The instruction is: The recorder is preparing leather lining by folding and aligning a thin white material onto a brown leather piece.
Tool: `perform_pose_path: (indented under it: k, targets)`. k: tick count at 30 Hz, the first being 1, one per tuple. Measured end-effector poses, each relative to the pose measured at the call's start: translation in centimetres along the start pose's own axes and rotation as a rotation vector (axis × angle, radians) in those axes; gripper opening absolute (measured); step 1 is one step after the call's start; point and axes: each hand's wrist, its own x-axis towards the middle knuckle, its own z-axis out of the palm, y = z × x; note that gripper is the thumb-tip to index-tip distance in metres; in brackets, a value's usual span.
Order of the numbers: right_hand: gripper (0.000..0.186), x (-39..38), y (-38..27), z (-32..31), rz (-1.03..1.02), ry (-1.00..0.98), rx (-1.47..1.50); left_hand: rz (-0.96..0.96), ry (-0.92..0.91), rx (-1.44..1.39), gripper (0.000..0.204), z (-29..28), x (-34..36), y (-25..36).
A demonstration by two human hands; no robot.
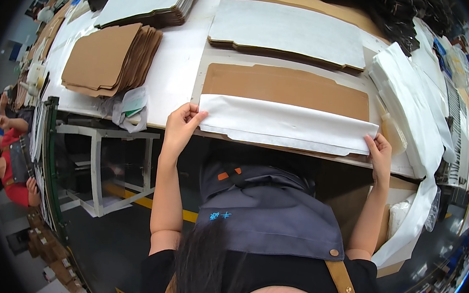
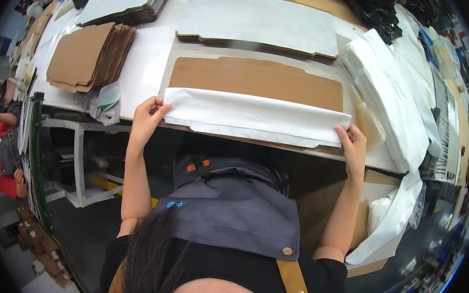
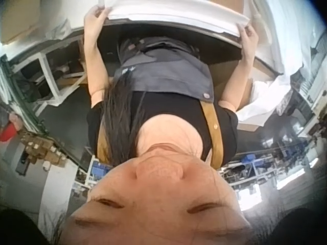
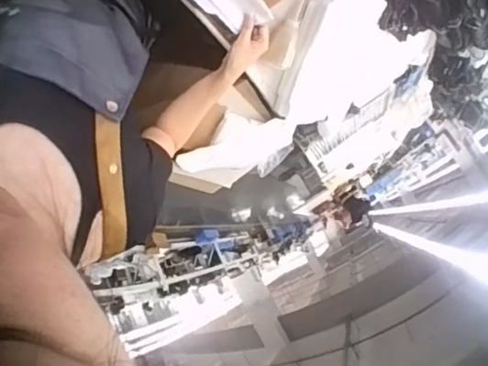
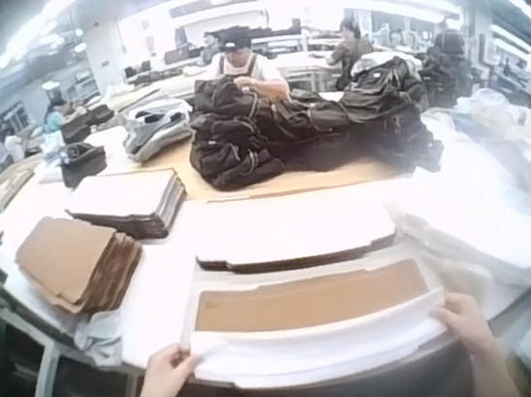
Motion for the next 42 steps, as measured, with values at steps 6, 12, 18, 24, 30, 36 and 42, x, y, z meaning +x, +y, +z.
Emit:
perform_pose_path:
  k: [6, 12, 18, 24, 30, 36, 42]
  targets:
    - [0.015, -0.2, 0.3, 0.0, 0.018, 0.003, -0.034, -0.006, 0.032, 0.108, 0.021, -0.1, -0.3, 0.4]
    - [0.015, -0.2, 1.0, -0.2, -0.011, 0.026, -0.038, 0.052, 0.047, 0.225, 0.021, 0.0, -0.3, 0.5]
    - [0.016, -0.1, 1.2, -0.3, 0.004, 0.029, -0.036, 0.055, 0.039, 0.293, 0.023, 0.2, 0.0, 1.2]
    - [0.016, 0.1, 1.8, -0.6, -0.021, 0.014, -0.014, 0.048, 0.012, 0.328, 0.024, -0.2, 0.7, 0.5]
    - [0.015, 0.0, 1.7, -0.6, -0.017, 0.038, -0.005, 0.024, -0.030, 0.336, 0.025, -0.5, 0.8, 0.6]
    - [0.015, 0.1, 1.6, -0.6, 0.003, 0.030, 0.002, 0.026, -0.024, 0.350, 0.024, -0.4, 0.9, 0.6]
    - [0.016, 0.0, 1.4, -0.7, -0.010, 0.025, -0.021, 0.025, -0.015, 0.363, 0.023, -0.2, 0.7, 0.8]
